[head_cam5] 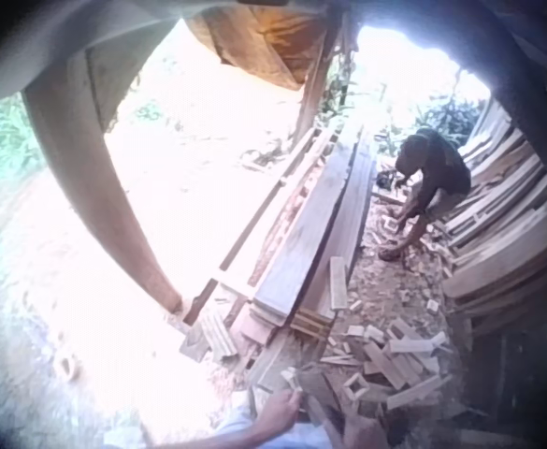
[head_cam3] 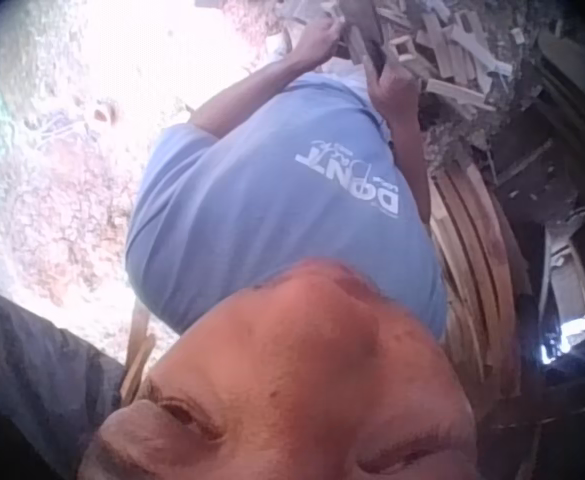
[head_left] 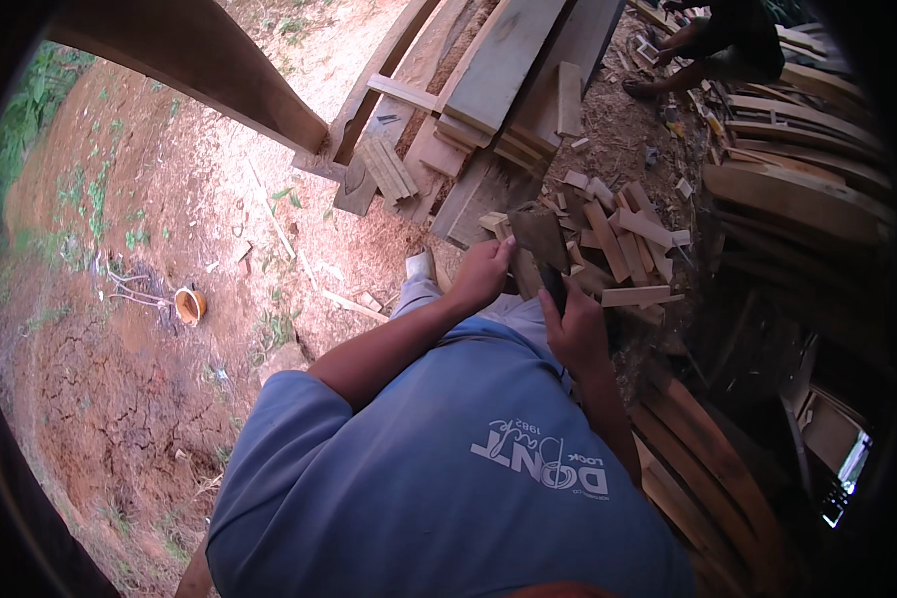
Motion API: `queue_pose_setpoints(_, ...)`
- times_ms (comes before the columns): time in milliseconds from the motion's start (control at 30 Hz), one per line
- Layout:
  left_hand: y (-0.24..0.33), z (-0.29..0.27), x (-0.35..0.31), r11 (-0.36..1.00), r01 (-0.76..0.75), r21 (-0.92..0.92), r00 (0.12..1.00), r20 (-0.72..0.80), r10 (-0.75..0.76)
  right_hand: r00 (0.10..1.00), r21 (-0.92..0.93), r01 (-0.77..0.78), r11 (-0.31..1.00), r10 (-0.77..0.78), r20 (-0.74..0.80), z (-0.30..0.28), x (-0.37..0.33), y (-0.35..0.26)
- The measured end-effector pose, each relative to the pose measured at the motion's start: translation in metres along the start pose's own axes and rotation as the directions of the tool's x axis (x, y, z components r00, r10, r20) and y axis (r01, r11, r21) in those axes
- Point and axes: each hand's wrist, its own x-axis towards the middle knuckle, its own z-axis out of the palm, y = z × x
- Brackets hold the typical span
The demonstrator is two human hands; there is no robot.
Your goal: The person uses a hand axe to split small pieces of wood on a wooden workbench. They repeatedly pick up wood pieces, position them, and strike them to create smaller fragments, which accumulate on the bench and the ground.
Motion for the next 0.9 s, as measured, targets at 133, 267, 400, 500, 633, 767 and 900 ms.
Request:
queue_pose_setpoints(133, 0.014, 0.0, -0.006, 0.992, 0.114, -0.052, 0.991, 0.075, -0.11, 0.994, -0.193, -0.031, 0.981, 0.051, 0.101, 0.006, 0.006, 0.009)
queue_pose_setpoints(267, 0.024, 0.001, -0.011, 0.985, 0.125, -0.116, 0.991, 0.067, -0.117, 0.999, -0.081, -0.019, 0.997, 0.022, 0.026, 0.006, 0.004, 0.007)
queue_pose_setpoints(400, 0.023, 0.003, -0.011, 0.99, 0.075, -0.117, 0.997, 0.017, -0.074, 1.0, -0.072, 0.009, 0.997, -0.009, 0.005, 0.005, 0.006, 0.0)
queue_pose_setpoints(500, 0.031, 0.003, -0.015, 0.98, 0.111, -0.168, 0.994, 0.03, -0.108, 0.999, -0.15, -0.009, 0.989, 0.015, 0.044, 0.012, 0.01, 0.009)
queue_pose_setpoints(633, 0.034, 0.003, -0.014, 0.976, 0.096, -0.193, 0.995, 0.041, -0.09, 1.0, -0.053, -0.018, 0.998, 0.018, -0.003, 0.009, 0.009, 0.008)
queue_pose_setpoints(767, 0.038, 0.003, -0.016, 0.976, 0.121, -0.184, 0.993, 0.017, -0.119, 0.999, -0.049, 0.009, 0.999, -0.01, -0.031, 0.001, 0.006, -0.004)
queue_pose_setpoints(900, 0.033, 0.0, -0.013, 0.966, 0.125, -0.226, 0.992, 0.046, -0.118, 0.995, -0.186, -0.052, 0.981, 0.066, 0.069, 0.011, 0.011, 0.0)
